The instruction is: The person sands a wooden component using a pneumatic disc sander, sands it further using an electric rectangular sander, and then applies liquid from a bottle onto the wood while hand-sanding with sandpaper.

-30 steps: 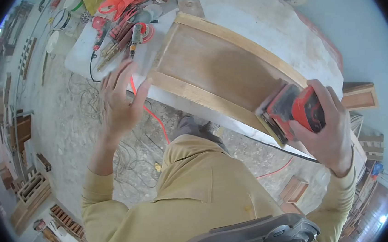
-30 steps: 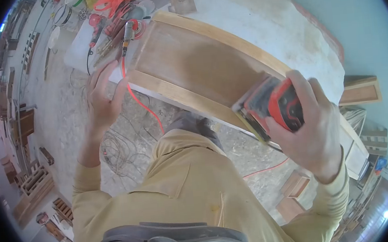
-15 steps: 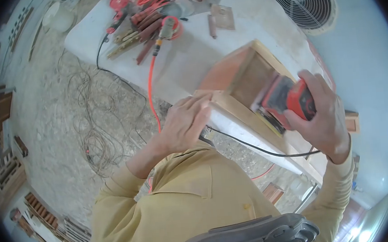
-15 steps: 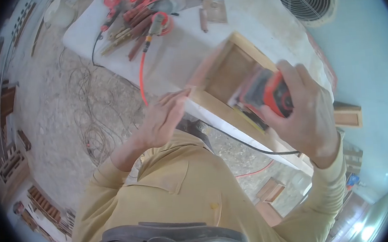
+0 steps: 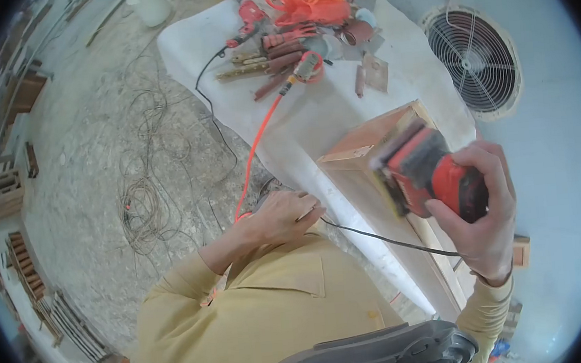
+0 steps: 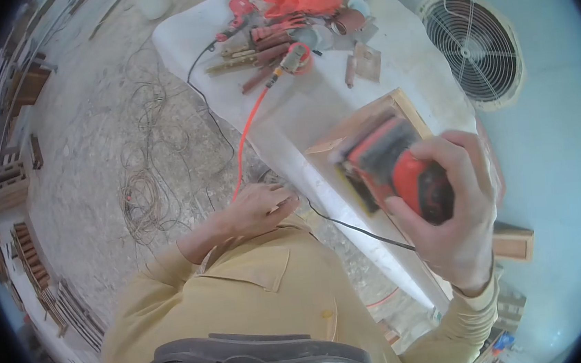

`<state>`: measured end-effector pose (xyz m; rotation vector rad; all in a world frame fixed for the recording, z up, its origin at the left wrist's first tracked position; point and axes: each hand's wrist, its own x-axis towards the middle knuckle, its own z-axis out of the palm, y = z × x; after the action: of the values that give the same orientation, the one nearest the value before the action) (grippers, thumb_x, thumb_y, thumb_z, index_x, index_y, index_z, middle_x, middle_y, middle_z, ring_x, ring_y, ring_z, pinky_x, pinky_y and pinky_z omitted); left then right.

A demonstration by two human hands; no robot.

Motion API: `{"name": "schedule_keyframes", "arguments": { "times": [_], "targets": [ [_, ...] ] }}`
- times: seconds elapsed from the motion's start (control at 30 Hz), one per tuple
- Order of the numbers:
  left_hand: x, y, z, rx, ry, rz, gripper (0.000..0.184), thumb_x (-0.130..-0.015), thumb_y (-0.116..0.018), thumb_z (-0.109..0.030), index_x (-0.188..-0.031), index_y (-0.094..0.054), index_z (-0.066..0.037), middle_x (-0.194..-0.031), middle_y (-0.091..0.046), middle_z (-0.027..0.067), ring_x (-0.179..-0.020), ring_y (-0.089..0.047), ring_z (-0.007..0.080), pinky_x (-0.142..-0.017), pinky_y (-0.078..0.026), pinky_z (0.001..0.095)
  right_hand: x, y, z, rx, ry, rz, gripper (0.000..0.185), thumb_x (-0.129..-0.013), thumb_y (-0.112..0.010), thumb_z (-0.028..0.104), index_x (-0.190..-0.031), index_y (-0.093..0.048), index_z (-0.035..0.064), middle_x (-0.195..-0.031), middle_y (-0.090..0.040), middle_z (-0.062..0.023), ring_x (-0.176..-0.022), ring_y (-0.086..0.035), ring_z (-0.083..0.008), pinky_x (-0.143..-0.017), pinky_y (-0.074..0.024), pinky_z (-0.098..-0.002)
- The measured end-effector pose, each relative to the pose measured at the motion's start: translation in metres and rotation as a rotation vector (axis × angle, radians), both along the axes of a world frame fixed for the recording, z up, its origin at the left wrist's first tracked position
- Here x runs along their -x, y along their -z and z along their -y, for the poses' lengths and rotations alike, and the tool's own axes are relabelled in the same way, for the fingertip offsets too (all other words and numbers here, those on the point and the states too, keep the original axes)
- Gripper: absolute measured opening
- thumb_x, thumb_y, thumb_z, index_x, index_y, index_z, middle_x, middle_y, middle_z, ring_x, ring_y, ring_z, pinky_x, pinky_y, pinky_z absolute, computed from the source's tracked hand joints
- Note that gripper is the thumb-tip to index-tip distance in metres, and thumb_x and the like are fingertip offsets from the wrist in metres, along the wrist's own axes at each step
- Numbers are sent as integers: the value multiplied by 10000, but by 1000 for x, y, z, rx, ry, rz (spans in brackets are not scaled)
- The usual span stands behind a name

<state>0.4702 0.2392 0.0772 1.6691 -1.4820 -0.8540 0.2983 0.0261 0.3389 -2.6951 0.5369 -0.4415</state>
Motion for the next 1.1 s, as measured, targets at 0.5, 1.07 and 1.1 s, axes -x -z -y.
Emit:
{"name": "schedule_keyframes", "arguments": {
  "times": [0.5,1.07,1.1],
  "targets": [
    [6,-49,-47,203,-421,-523,628,-1020,-768,-361,-1454,-551,38,-1356,-694,252,-1247,-692,353,-1111,-536,451,-184,116,-112,-259,-292,404,487,-758,-881,104,-1179,-637,109,-1082,-601,-153,-883,-694,-386,-738,-579,-461],
    [-250,30,-24,85,-1077,-1158,480,-812,-685,89,-1286,-661,14,-1039,-722,46,-918,-700,147,-695,-531,310,-451,263,-132,-395,-102,111,479,-754,-900,301,-1121,-656,111,-1073,-619,-158,-1004,-649,-381,-861,-558,-491],
    [-257,34,-18,100,-1125,-1156,472,-828,-682,80,-1294,-660,9,-1061,-720,45,-910,-695,141,-679,-519,304,-463,275,-128,-319,-94,148,484,-760,-894,343,-1126,-667,122,-1088,-632,-174,-971,-682,-401,-826,-573,-518]
  ]
}}
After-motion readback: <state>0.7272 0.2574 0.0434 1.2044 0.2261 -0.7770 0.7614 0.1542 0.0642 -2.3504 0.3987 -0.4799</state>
